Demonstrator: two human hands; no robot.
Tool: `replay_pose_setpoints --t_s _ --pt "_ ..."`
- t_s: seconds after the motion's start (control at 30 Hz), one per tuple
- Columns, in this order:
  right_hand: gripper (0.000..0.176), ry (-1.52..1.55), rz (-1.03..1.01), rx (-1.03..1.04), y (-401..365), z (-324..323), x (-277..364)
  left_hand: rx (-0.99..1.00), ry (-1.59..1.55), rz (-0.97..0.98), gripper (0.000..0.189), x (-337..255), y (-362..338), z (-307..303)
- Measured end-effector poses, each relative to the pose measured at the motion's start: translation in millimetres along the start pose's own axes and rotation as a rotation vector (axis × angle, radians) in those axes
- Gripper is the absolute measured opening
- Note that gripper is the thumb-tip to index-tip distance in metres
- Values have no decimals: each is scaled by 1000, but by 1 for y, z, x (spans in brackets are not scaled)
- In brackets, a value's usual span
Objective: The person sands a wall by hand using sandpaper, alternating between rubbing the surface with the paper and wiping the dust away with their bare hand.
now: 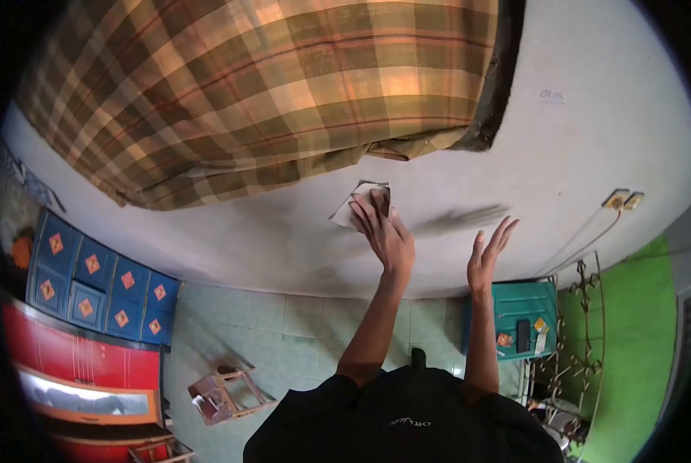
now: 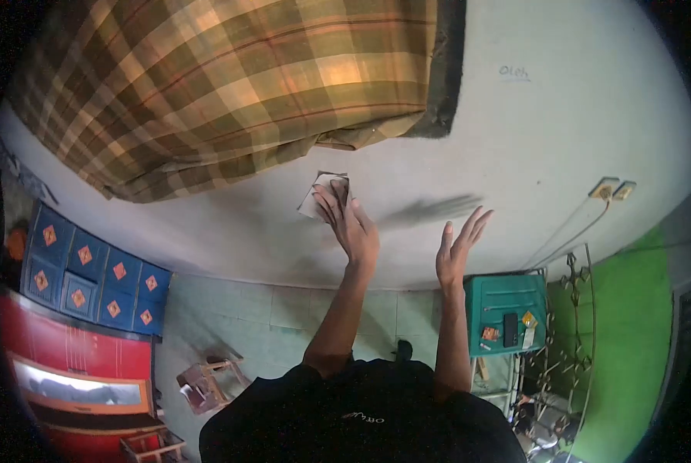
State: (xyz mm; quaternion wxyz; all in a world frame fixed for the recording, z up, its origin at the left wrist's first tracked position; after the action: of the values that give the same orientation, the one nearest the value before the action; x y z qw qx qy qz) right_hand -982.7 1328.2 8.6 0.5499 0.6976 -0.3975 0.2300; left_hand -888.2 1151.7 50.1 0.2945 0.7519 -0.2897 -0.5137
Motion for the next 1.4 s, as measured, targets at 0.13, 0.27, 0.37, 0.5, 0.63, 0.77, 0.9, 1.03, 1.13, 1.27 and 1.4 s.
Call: replay_pose_setpoints --t_s 0.13,0.27,0.37,0.5,0.63,0.77,0.9,1.03,1.13,1.27,1.4 --pt "73 57 -16 66 11 8 -18 -144 -31 -15 40 -14 27 -2" --pt "78 56 15 148 14 20 -27 -173 -35 -16 37 -4 -3 8" --pt "81 62 64 189 14 24 -36 -86 149 -7 36 -2 -3 11" --pt "84 68 86 228 13 22 -39 -173 -50 -71 39 -10 16 -3" --pt "85 77 81 222 12 26 -40 -28 119 -34 40 -7 -13 8" --pt "86 91 100 230 13 27 -38 -156 -39 -95 41 -19 31 -5" --pt "87 73 90 241 12 27 -42 -101 -21 -63 40 -3 -14 14" --pt "87 57 83 190 8 31 -47 -132 -25 -52 38 -14 26 -1" --pt "95 100 108 254 13 31 -41 -166 -31 -74 39 -2 5 6" --pt "105 72 51 203 15 46 -49 -17 156 -50 42 0 0 11" --pt "114 17 47 198 12 51 -56 -180 -87 -91 44 -5 5 7"
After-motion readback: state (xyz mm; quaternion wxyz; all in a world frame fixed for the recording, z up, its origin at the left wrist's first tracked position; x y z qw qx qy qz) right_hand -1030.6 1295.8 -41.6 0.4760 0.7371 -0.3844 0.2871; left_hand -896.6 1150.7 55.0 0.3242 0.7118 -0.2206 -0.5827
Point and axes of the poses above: each hand's wrist, its own y-axis towards the middle knuckle, its own z-axis out of the palm, x = y × z, the point moved 3 cm from there along y, towards the middle knuckle, and after that the axes turned 9 degrees about -x, right-handed, at the moved point
